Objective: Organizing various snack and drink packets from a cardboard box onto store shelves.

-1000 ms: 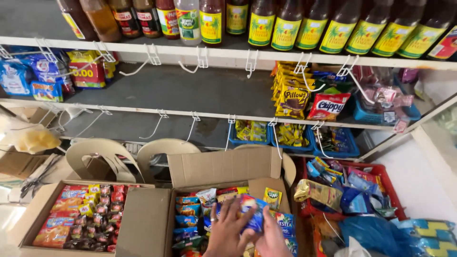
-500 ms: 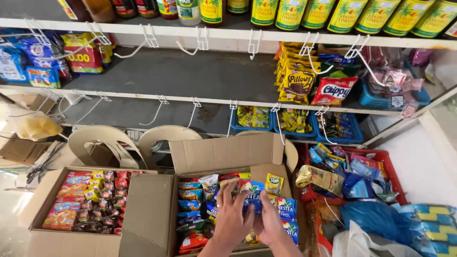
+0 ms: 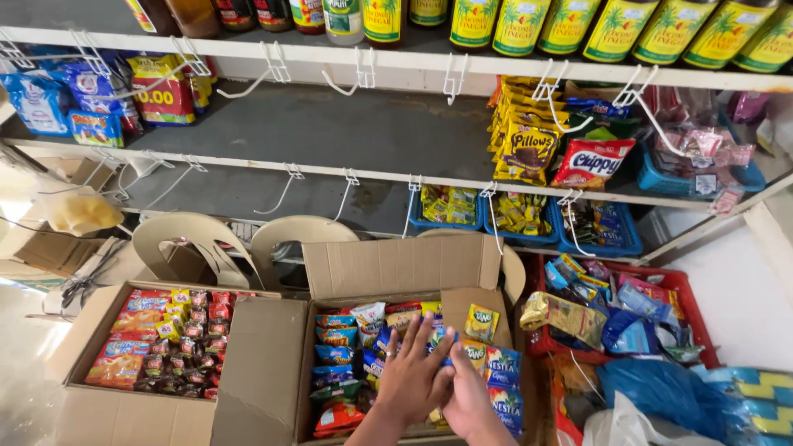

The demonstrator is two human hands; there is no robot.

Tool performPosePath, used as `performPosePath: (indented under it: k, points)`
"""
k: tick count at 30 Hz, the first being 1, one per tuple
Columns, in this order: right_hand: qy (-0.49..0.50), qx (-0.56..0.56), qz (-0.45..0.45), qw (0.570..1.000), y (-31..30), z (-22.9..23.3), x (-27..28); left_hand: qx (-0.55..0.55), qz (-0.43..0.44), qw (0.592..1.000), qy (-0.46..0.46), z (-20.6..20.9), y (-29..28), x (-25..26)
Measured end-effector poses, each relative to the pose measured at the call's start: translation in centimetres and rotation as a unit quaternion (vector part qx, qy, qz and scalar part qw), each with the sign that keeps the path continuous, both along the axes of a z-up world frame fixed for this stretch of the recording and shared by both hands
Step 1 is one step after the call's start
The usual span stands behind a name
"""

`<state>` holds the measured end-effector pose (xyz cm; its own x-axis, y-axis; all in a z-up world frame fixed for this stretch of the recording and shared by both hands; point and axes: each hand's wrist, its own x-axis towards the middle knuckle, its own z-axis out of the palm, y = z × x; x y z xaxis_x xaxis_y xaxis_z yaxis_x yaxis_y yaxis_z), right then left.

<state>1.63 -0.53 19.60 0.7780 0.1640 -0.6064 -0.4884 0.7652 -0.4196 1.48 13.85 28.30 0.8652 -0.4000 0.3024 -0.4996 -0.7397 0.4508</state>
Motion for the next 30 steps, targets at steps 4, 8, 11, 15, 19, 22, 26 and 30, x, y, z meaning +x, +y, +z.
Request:
performPosePath:
  k: [4,8,11,15,19,22,26,30]
  points:
    - [0.006,-0.009,-0.006,1.000,0.7,2.2,-0.3,-0.005,0.031,0.998,0.049,-0.5,0.5,0.4]
    - [-0.015,-0.028,0.022,0.999,1.5,3.2,-1.1,0.005,0.061,0.989,0.134,-0.8,1.3,-0.3]
    - [-0.033,-0.037,0.029,0.998,1.1,3.4,-0.8,-0.134,0.120,0.975,0.127,-3.4,1.4,0.9]
    - [-0.037,-0.021,0.024,0.999,-0.1,1.9,-1.1,-0.195,0.186,0.958,0.098,0.1,1.6,1.2]
    - [-0.006,0.004,0.033,0.999,-0.7,-0.1,-0.9,-0.165,0.093,0.982,0.021,1.2,0.1,0.0]
    - [0.054,-0.007,0.036,0.998,0.3,2.6,-0.7,-0.049,-0.015,0.999,0.014,0.6,-0.8,0.1]
    - [0.068,-0.045,0.020,0.996,0.1,1.5,-1.5,-0.018,-0.006,0.994,0.103,-0.2,-0.7,0.0]
    - [0.079,-0.109,0.038,0.990,0.5,0.5,-1.5,-0.045,0.041,0.972,0.225,-0.6,-0.3,-0.5]
